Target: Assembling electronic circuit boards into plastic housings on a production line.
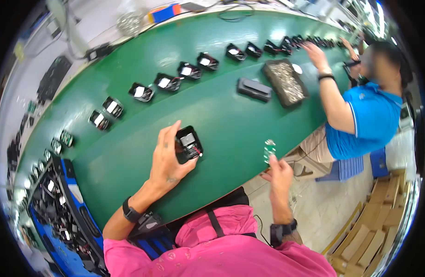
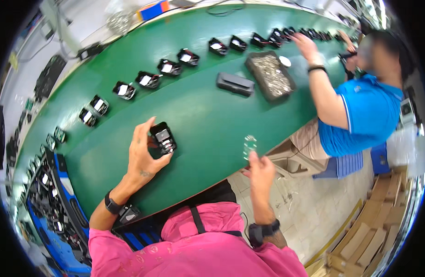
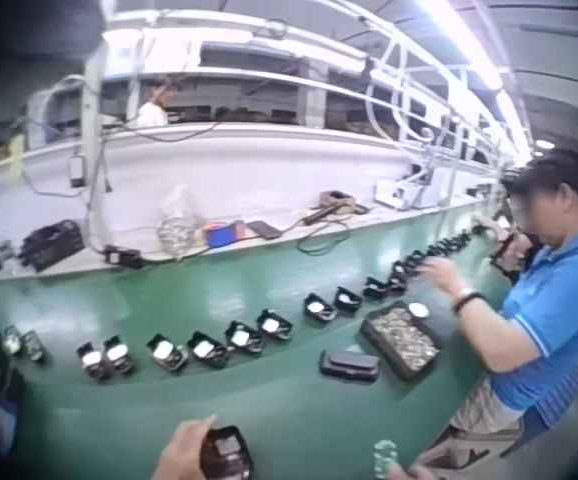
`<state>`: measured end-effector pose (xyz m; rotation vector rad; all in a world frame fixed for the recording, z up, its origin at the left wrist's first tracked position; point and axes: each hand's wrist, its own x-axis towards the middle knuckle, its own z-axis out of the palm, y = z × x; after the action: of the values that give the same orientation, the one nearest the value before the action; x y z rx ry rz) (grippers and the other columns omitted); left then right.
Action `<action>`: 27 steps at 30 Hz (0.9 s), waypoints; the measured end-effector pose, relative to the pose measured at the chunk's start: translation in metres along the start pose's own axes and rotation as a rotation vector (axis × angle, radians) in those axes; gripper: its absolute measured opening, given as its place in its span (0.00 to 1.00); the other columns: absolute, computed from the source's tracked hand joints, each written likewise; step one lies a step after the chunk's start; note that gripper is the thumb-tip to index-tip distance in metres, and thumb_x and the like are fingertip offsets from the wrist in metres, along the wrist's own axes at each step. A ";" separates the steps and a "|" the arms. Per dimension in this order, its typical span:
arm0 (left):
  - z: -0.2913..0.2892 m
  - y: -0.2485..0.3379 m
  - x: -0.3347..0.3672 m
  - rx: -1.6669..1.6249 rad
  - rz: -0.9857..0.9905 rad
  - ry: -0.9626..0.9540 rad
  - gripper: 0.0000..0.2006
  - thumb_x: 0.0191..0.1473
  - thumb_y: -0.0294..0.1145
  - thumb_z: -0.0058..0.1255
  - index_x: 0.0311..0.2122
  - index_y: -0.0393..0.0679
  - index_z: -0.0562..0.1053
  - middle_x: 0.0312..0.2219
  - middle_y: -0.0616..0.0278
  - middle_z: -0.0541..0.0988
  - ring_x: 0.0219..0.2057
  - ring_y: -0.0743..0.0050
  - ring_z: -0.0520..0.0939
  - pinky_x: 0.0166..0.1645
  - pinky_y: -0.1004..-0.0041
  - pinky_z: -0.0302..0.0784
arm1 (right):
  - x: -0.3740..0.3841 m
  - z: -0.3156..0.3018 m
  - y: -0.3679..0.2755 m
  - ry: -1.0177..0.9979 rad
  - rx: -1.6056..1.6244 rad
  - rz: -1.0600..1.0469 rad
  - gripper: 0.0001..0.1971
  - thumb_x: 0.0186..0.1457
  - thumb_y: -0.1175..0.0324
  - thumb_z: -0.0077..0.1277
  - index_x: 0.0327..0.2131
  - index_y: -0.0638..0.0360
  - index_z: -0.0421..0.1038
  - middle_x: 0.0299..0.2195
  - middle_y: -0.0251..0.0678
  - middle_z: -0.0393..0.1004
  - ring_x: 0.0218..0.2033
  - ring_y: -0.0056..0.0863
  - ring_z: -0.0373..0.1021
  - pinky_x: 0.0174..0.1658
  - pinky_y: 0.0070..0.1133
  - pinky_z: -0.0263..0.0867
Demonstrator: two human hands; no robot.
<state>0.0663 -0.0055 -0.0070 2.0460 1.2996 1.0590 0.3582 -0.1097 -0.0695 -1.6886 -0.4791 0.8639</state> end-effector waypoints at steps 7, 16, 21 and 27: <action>-0.007 -0.003 0.008 -0.353 -0.257 -0.138 0.37 0.38 0.27 0.66 0.57 0.36 0.64 0.39 0.53 0.79 0.34 0.70 0.82 0.41 0.72 0.79 | -0.032 -0.031 -0.062 0.012 -0.127 -0.313 0.09 0.61 0.69 0.55 0.30 0.66 0.72 0.21 0.36 0.75 0.18 0.20 0.71 0.22 0.17 0.70; -0.006 -0.010 0.003 -0.346 -0.188 -0.122 0.37 0.39 0.25 0.64 0.58 0.39 0.64 0.39 0.53 0.78 0.35 0.70 0.83 0.43 0.71 0.80 | -0.036 0.094 -0.107 -0.881 -0.238 -0.440 0.07 0.53 0.75 0.63 0.30 0.70 0.75 0.21 0.32 0.76 0.18 0.15 0.71 0.20 0.15 0.66; -0.004 -0.007 0.005 -0.358 -0.193 -0.134 0.37 0.40 0.25 0.65 0.59 0.39 0.63 0.39 0.52 0.78 0.35 0.69 0.83 0.42 0.71 0.81 | -0.016 0.106 -0.115 -0.924 -0.261 -0.379 0.09 0.53 0.73 0.64 0.29 0.68 0.75 0.21 0.32 0.76 0.18 0.14 0.70 0.20 0.15 0.66; -0.005 -0.007 0.007 -0.344 -0.121 -0.156 0.38 0.41 0.23 0.64 0.60 0.41 0.62 0.46 0.49 0.76 0.36 0.71 0.83 0.41 0.72 0.81 | 0.002 0.120 -0.112 -1.017 -0.235 -0.273 0.10 0.56 0.71 0.62 0.29 0.69 0.74 0.21 0.32 0.75 0.18 0.13 0.69 0.19 0.14 0.66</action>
<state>0.0600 0.0038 -0.0070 1.7334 1.0647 0.9712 0.2825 0.0023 0.0228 -1.2262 -1.5005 1.4663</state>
